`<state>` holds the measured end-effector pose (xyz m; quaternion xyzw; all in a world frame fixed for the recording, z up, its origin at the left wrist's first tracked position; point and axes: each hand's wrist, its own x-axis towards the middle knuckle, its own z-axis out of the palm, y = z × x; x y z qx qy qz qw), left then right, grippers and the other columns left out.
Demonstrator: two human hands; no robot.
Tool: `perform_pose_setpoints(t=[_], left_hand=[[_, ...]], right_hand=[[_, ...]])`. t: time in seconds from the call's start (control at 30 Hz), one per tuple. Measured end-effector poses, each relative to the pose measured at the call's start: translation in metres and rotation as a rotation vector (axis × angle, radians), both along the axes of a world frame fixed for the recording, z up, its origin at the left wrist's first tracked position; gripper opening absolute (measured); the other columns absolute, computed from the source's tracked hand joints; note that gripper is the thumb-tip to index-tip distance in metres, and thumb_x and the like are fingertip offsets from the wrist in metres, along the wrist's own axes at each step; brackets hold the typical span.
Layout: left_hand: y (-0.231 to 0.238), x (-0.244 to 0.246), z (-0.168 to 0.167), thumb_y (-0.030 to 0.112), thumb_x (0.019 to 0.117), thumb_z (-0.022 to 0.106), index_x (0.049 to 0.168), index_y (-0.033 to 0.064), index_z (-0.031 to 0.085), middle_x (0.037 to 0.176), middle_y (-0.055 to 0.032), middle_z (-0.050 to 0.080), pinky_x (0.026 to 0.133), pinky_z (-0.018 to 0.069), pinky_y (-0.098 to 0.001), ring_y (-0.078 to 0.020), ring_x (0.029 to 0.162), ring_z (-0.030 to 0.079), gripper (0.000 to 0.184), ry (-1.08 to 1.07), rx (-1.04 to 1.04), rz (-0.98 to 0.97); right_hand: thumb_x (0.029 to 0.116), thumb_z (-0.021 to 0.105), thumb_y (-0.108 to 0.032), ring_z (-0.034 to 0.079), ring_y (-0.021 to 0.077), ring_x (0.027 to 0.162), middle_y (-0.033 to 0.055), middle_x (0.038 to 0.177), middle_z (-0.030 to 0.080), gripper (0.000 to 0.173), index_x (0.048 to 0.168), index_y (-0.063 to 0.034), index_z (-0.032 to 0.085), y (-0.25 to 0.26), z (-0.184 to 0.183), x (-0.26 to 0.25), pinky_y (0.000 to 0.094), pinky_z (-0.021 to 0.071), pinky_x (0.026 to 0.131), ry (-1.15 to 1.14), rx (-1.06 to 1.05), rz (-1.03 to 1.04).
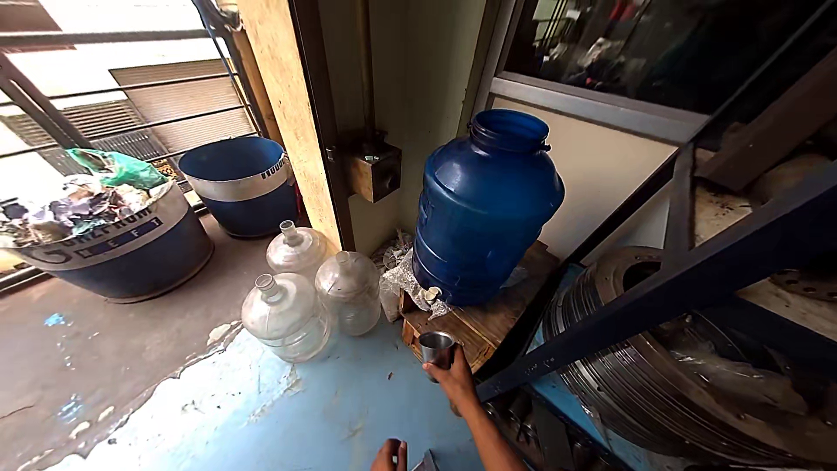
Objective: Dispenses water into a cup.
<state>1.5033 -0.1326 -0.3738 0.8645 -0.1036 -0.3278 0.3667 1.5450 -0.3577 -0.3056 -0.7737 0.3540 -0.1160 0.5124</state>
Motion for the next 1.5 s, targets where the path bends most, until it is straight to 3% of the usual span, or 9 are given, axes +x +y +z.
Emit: perform_pose_setpoints(t=[0.07, 0.17, 0.27, 0.37, 0.5, 0.6, 0.87, 1.1, 1.5], left_hand=[[-0.020, 0.038, 0.014, 0.018, 0.1045, 0.052, 0.123, -0.0065, 0.065, 0.110, -0.0223, 0.070, 0.089, 0.0588, -0.0505, -0.0324, 0.093, 0.072, 0.033, -0.174, -0.237, 0.128], [-0.064, 0.118, 0.073, 0.014, 0.1007, 0.058, 0.121, -0.0041, 0.065, 0.102, -0.0167, 0.071, 0.080, 0.0609, -0.0437, -0.0248, 0.084, 0.072, 0.028, -0.351, -0.360, 0.123], [-0.115, 0.193, 0.145, 0.028, 0.0959, 0.071, 0.134, -0.0025, 0.054, 0.114, -0.0198, 0.065, 0.087, 0.0563, -0.0469, -0.0294, 0.094, 0.067, 0.052, -0.367, -0.276, 0.027], [-0.155, 0.239, 0.174, 0.037, 0.0875, 0.081, 0.145, 0.0023, 0.047, 0.131, -0.0250, 0.057, 0.095, 0.0529, -0.0540, -0.0374, 0.108, 0.064, 0.075, -0.410, -0.137, -0.112], [-0.185, 0.268, 0.179, 0.042, 0.0788, 0.088, 0.155, 0.0105, 0.035, 0.149, -0.0278, 0.043, 0.101, 0.0506, -0.0567, -0.0420, 0.123, 0.059, 0.098, -0.343, 0.089, -0.316], [-0.192, 0.275, 0.177, 0.045, 0.0751, 0.090, 0.157, 0.0124, 0.031, 0.150, -0.0285, 0.042, 0.101, 0.0500, -0.0578, -0.0429, 0.126, 0.057, 0.106, -0.340, 0.193, -0.401], [-0.198, 0.262, 0.179, 0.048, 0.0665, 0.094, 0.165, 0.0095, 0.004, 0.162, -0.0245, 0.027, 0.103, 0.0481, -0.0574, -0.0433, 0.137, 0.047, 0.138, -0.508, 0.413, -0.313], [-0.199, 0.262, 0.171, 0.050, 0.0678, 0.093, 0.163, 0.0021, 0.009, 0.160, -0.0235, 0.033, 0.105, 0.0475, -0.0533, -0.0401, 0.135, 0.049, 0.135, -0.520, 0.422, -0.271], [-0.198, 0.272, 0.152, 0.051, 0.0646, 0.094, 0.163, 0.0045, 0.009, 0.157, -0.0230, 0.037, 0.101, 0.0518, -0.0529, -0.0388, 0.129, 0.055, 0.139, -0.484, 0.355, -0.199]], right_hand=[[0.0741, 0.089, -0.027, 0.059, 0.0306, 0.125, 0.0220, 0.135, 0.060, 0.090, 0.145, 0.0030, 0.043, -0.010, 0.004, 0.017, 0.0455, 0.0469, 0.109, 0.041, -0.013, -0.022], [0.0752, 0.089, -0.027, 0.057, 0.0318, 0.129, 0.0231, 0.139, 0.057, 0.091, 0.146, 0.0032, 0.042, -0.015, -0.001, 0.034, 0.0458, 0.0453, 0.110, 0.082, -0.011, -0.013], [0.0761, 0.089, -0.027, 0.057, 0.0335, 0.130, 0.0248, 0.141, 0.056, 0.092, 0.148, 0.0051, 0.040, -0.018, -0.001, 0.050, 0.0468, 0.0448, 0.111, 0.084, -0.005, -0.012], [0.0755, 0.089, -0.026, 0.057, 0.0336, 0.129, 0.0244, 0.140, 0.056, 0.092, 0.148, 0.0047, 0.040, -0.020, 0.005, 0.063, 0.0475, 0.0461, 0.110, 0.082, 0.018, -0.037], [0.0754, 0.088, -0.025, 0.057, 0.0322, 0.130, 0.0236, 0.142, 0.055, 0.093, 0.148, 0.0045, 0.040, -0.026, 0.008, 0.075, 0.0458, 0.0456, 0.111, 0.044, 0.032, -0.070], [0.0750, 0.089, -0.025, 0.055, 0.0320, 0.131, 0.0241, 0.142, 0.054, 0.094, 0.149, 0.0047, 0.039, -0.027, 0.006, 0.077, 0.0455, 0.0445, 0.112, 0.008, 0.047, -0.072], [0.0758, 0.088, -0.023, 0.055, 0.0322, 0.132, 0.0243, 0.144, 0.053, 0.093, 0.149, 0.0057, 0.039, -0.022, -0.013, 0.084, 0.0454, 0.0440, 0.112, -0.058, 0.033, -0.132], [0.0748, 0.088, -0.022, 0.056, 0.0324, 0.131, 0.0232, 0.143, 0.055, 0.092, 0.149, 0.0050, 0.040, -0.022, -0.024, 0.080, 0.0468, 0.0453, 0.111, -0.055, -0.020, -0.148], [0.0747, 0.088, -0.023, 0.058, 0.0314, 0.130, 0.0222, 0.142, 0.057, 0.089, 0.147, 0.0044, 0.044, -0.024, -0.035, 0.073, 0.0466, 0.0465, 0.110, -0.080, -0.034, -0.150]])
